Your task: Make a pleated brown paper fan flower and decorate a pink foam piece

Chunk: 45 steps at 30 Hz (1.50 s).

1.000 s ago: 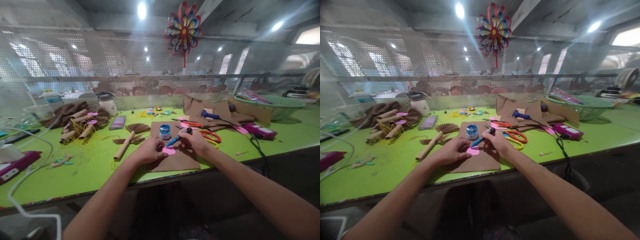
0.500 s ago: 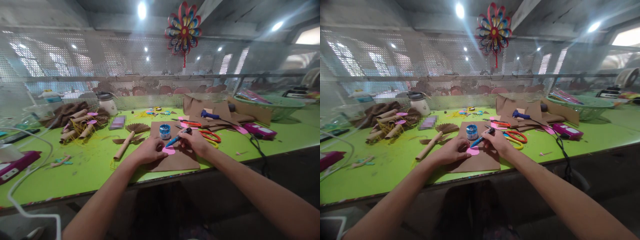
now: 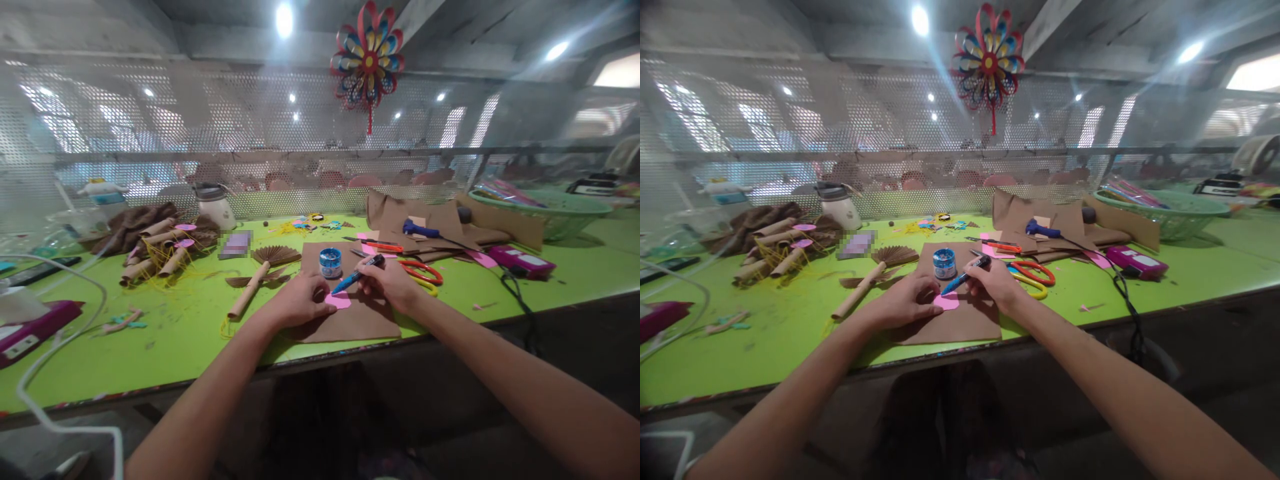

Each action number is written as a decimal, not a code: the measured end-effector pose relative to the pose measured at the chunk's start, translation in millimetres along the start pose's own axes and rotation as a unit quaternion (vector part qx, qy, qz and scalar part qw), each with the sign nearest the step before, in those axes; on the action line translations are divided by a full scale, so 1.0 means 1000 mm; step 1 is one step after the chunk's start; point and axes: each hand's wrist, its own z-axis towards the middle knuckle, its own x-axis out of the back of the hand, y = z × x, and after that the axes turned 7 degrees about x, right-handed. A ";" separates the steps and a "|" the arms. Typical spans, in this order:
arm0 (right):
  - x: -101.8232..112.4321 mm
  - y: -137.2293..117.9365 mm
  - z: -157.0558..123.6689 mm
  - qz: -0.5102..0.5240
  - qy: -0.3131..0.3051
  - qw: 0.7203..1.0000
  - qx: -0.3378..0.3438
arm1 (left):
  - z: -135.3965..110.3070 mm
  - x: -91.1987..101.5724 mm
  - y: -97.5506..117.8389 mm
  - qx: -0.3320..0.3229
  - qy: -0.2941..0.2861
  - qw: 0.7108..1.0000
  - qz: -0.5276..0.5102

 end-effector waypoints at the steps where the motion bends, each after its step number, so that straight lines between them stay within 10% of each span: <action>1: 0.000 0.000 0.000 0.000 -0.001 1.000 0.001 | 0.000 0.000 0.000 -0.001 0.002 1.000 0.001; 45: -0.002 -0.003 -0.002 -0.004 -0.003 1.000 -0.008 | 0.001 -0.003 -0.005 -0.005 0.005 1.000 0.001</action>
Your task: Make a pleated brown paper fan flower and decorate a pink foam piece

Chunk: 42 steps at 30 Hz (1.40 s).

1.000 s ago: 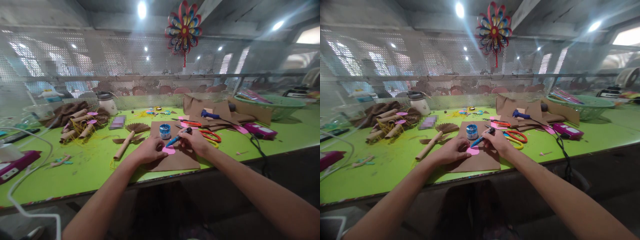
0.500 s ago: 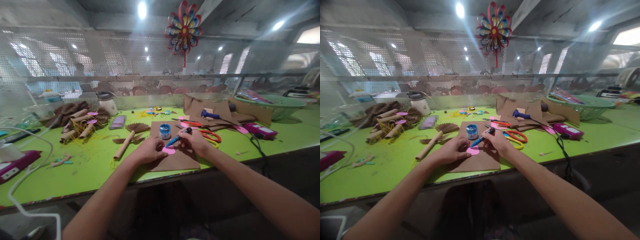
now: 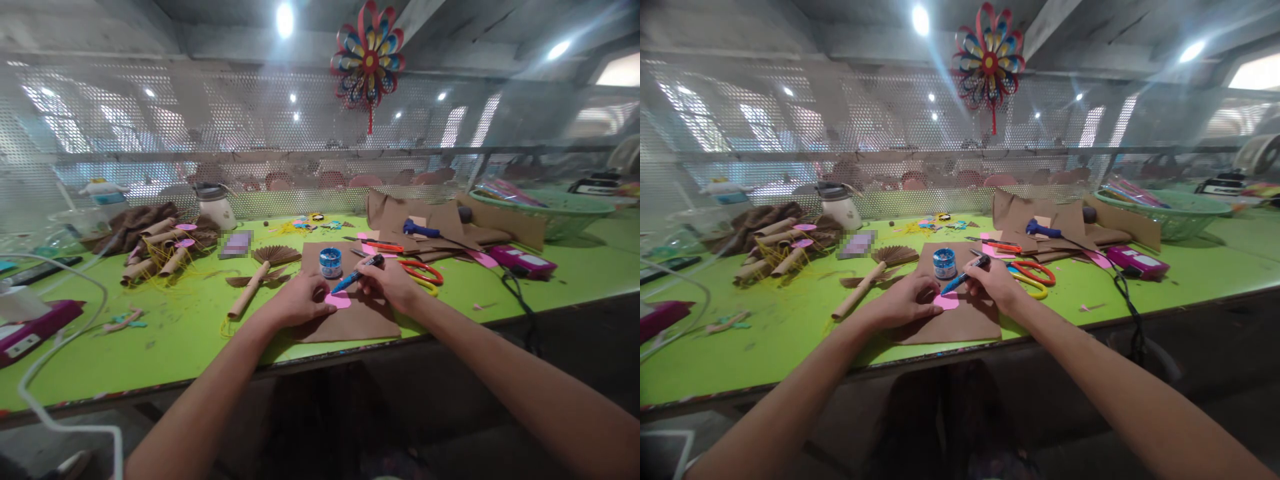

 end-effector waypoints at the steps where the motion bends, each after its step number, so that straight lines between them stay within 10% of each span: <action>1: 0.000 0.000 0.000 -0.001 0.001 1.000 0.001 | 0.000 0.000 0.000 0.002 -0.001 1.000 0.000; 42: 0.001 0.002 0.000 -0.014 -0.002 1.000 0.003 | -0.003 0.003 0.006 0.023 -0.011 1.000 -0.002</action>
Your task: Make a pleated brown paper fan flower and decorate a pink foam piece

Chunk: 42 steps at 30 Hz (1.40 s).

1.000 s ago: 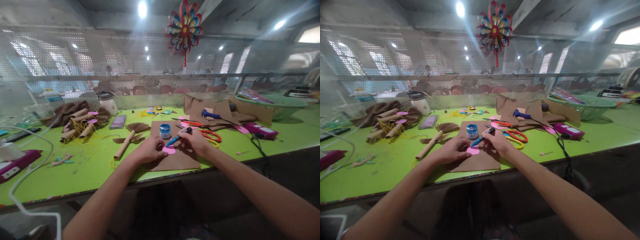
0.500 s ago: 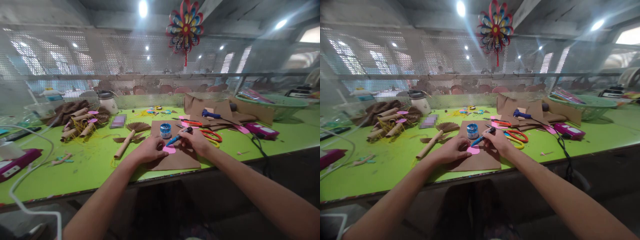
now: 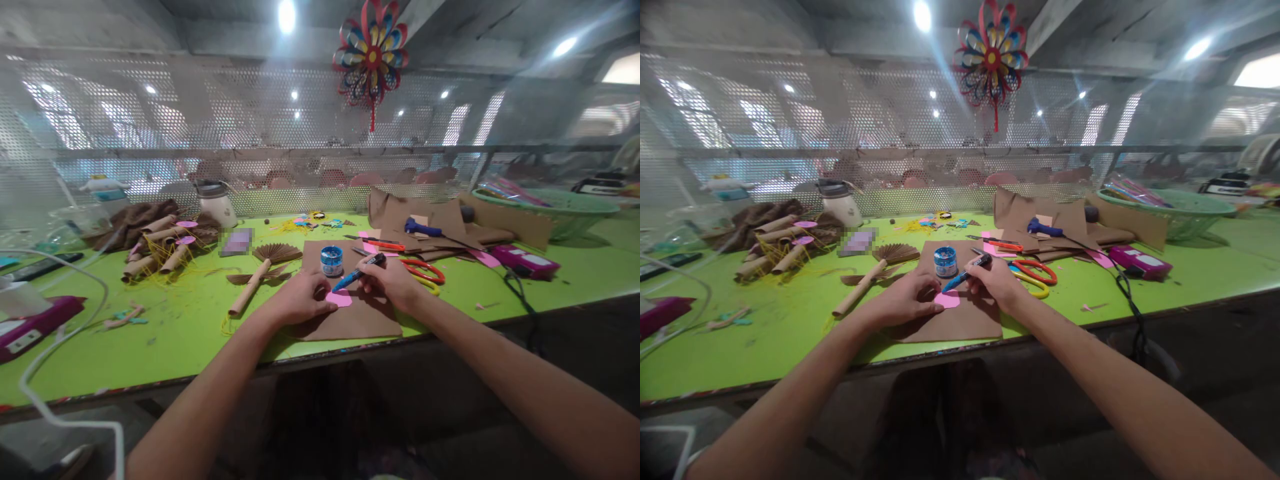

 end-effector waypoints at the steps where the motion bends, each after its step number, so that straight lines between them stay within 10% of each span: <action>1: 0.000 0.000 0.000 -0.002 -0.002 1.000 0.001 | 0.000 0.000 -0.001 -0.002 0.001 1.000 0.002; 42: 0.001 0.001 0.000 -0.004 -0.011 1.000 0.000 | 0.001 0.000 0.000 -0.017 0.006 1.000 0.009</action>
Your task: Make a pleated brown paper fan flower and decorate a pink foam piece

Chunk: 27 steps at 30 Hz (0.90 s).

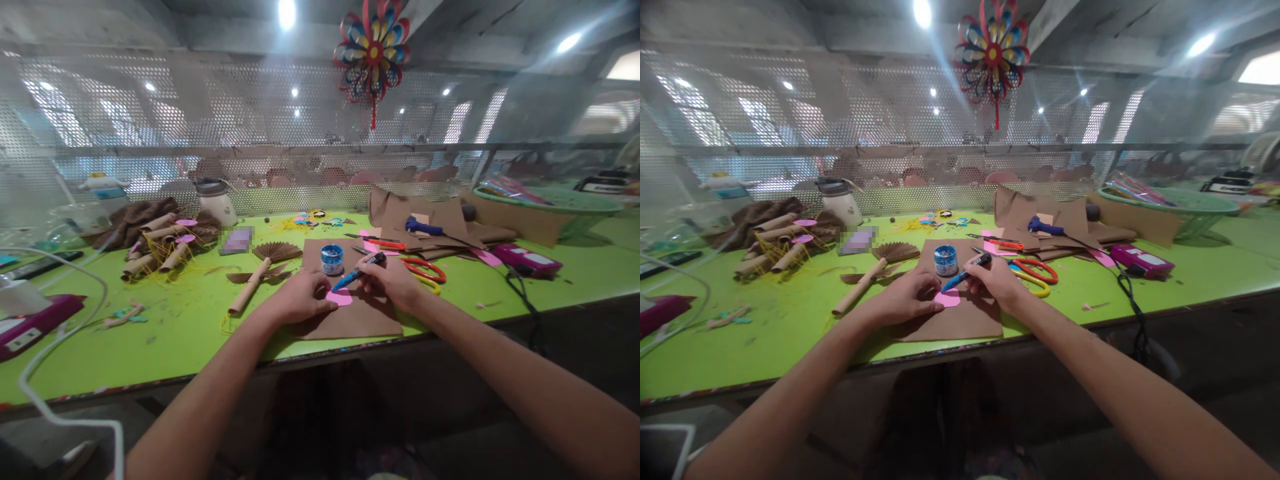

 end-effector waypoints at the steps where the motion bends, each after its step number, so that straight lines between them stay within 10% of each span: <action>1: 0.000 0.000 0.000 -0.001 0.000 1.000 0.000 | 0.000 0.000 0.000 0.000 0.002 1.000 0.000; 27: 0.000 0.002 -0.001 -0.016 -0.016 1.000 0.007 | 0.000 0.001 0.002 0.011 0.001 1.000 -0.006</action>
